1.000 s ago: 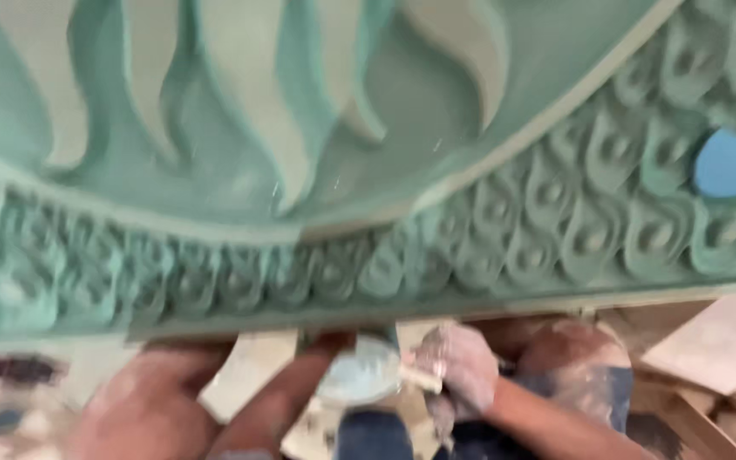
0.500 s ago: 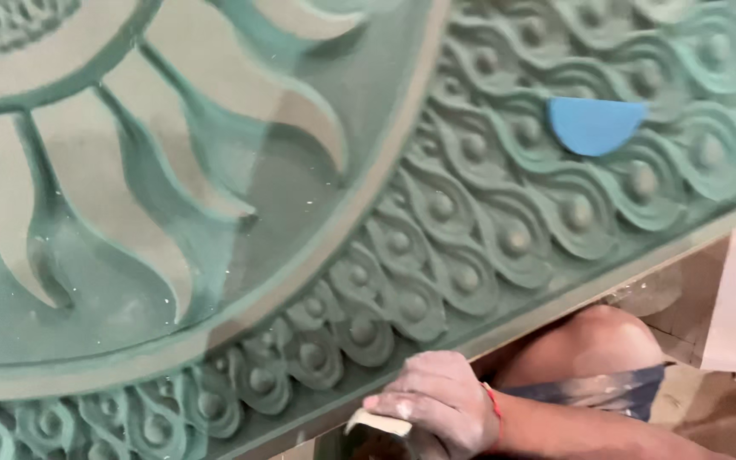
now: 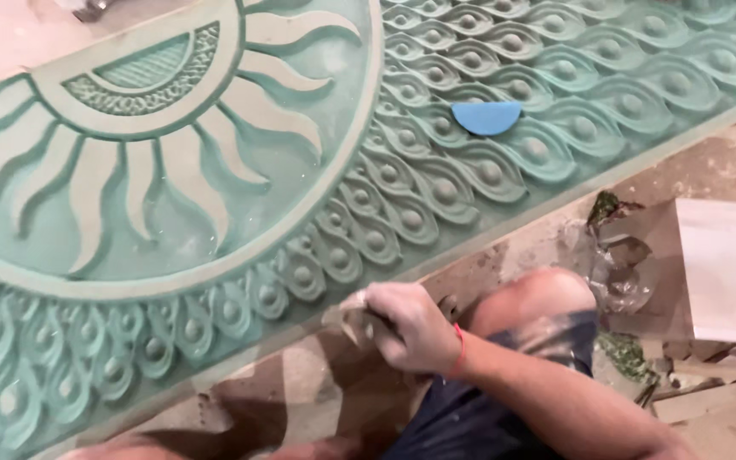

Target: The person uses a small handheld tool to carve and refine the details of a large, green, decorative panel featuring a sun motif and repeating patterns. The person works methodically along the edges and within the recessed areas of the design.

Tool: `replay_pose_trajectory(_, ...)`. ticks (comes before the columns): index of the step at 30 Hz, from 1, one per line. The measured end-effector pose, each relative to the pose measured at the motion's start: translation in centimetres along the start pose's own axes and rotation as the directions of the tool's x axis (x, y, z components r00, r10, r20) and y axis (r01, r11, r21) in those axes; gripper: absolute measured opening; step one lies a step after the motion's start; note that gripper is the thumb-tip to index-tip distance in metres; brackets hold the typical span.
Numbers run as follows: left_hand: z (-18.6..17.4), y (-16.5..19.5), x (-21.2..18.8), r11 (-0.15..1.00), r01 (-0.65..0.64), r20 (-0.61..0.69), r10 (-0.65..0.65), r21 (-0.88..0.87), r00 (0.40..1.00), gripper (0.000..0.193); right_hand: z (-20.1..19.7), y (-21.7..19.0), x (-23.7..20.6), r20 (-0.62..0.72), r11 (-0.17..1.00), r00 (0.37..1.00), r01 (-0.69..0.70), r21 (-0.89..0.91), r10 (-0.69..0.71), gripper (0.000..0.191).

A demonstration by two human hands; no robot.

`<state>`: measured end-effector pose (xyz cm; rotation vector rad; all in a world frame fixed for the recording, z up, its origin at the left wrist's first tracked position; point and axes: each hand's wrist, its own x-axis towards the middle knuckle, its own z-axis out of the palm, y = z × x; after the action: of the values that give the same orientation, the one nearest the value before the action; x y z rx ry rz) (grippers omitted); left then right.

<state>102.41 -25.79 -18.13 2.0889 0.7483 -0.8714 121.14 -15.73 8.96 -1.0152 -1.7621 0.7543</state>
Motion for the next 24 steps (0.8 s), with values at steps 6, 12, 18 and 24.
replay_pose_trajectory(6, -6.9, 0.7, -4.6, 0.991, -0.043, -0.063, 0.052, 0.129, 0.997, 0.055, 1.5, -0.3, -0.2, -0.078, 0.993, 0.990, 0.118, -0.007, -0.118, 0.022)
replay_pose_trajectory(12, -18.9, -2.3, -17.3, 0.987, 0.036, -0.307, -0.083, -0.155, 0.948, 0.053, 2.4, -0.2, -0.4, -0.108, 0.993, 0.991, -0.074, 0.096, 0.085, 0.010)
replay_pose_trajectory(18, -24.9, -11.4, -25.7, 0.722, -0.050, -0.502, -0.427, -0.690, 0.752, 0.039, 1.7, 0.7, 0.5, -0.164, 0.987, 0.973, -0.159, 0.034, 0.163, 0.011)
replay_pose_trajectory(24, -27.2, -19.1, -25.3, 0.701, -0.177, -0.661, -0.515, -0.691, 0.546, 0.035, 1.8, 1.5, 2.2, -0.162, 0.983, 0.978, -0.152, -0.100, 0.135, 0.011)
